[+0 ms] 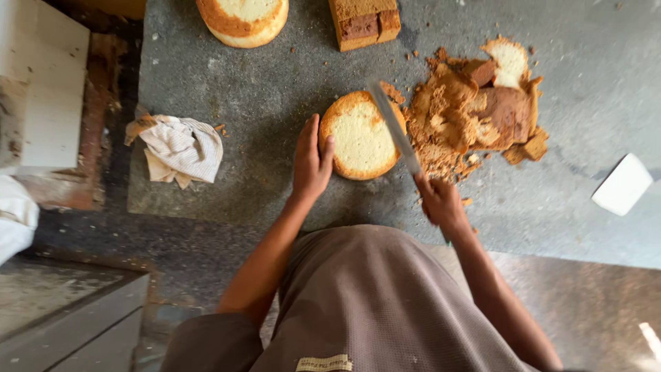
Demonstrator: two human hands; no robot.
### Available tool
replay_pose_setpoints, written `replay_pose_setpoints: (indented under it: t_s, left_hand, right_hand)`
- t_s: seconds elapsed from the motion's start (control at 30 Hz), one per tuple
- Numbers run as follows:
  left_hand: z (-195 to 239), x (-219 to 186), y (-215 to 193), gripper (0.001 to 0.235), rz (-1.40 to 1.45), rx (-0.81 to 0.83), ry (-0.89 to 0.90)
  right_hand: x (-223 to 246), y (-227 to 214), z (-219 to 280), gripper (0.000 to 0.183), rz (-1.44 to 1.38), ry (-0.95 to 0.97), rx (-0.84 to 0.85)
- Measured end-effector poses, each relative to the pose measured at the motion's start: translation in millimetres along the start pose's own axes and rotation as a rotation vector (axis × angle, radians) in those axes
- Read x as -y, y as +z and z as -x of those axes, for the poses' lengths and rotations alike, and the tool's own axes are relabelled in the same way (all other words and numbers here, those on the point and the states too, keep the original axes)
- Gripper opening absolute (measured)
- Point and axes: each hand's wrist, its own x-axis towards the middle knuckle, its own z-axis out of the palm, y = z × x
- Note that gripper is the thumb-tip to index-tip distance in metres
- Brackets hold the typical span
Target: The person uses a serrated knife to trim the crusts from round and rectangular cakes on a countertop. They remove the crusts from the sides and top, placing the trimmed pieces aside. The person then walks to a rack of baked goods.
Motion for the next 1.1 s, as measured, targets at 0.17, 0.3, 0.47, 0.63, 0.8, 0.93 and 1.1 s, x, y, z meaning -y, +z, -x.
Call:
replay_pose_setpoints:
  t_s: [0.17, 0.3, 0.47, 0.63, 0.8, 0.93, 1.1]
  left_hand:
    - [3.4, 3.2, -4.1, 0.051, -0.102, -0.055, 0.058]
    - [3.2, -5.0, -3.9, 0.048, -0.133, -0.066, 0.063]
    - [-0.5, -9.4, -11.5, 0.047, -0.13, -0.073, 0.077]
    - [-0.3, -10.8, -13.5, 0.047, -0.144, -0.112, 0.073]
    - [3.2, -13.4, -13.3, 0.048, -0.125, -0.104, 0.07]
    - [1.3, -14.2, -14.9, 0.048, -0.122, -0.096, 0.047]
    - [1.1, -14.6, -16.9, 0.048, -0.134, -0.121, 0.063]
  right_hand:
    - [-3.8, 9.3, 7.4, 0.056, -0.042, -0.009, 0.006]
    - [21.1, 19.5, -26.1, 0.058, 0.036, -0.022, -0.024]
    - [11.4, 16.2, -11.5, 0.06, 0.07, -0.002, -0.033]
    - [11.0, 18.2, -5.8, 0.059, 0.006, -0.066, -0.04]
    - [22.0, 20.3, -30.9, 0.059, 0.049, -0.113, -0.033]
    - [-3.8, 15.9, 0.7, 0.06, 0.092, -0.04, -0.046]
    - [-0.6, 20.8, 4.9, 0.059, 0.047, -0.068, -0.027]
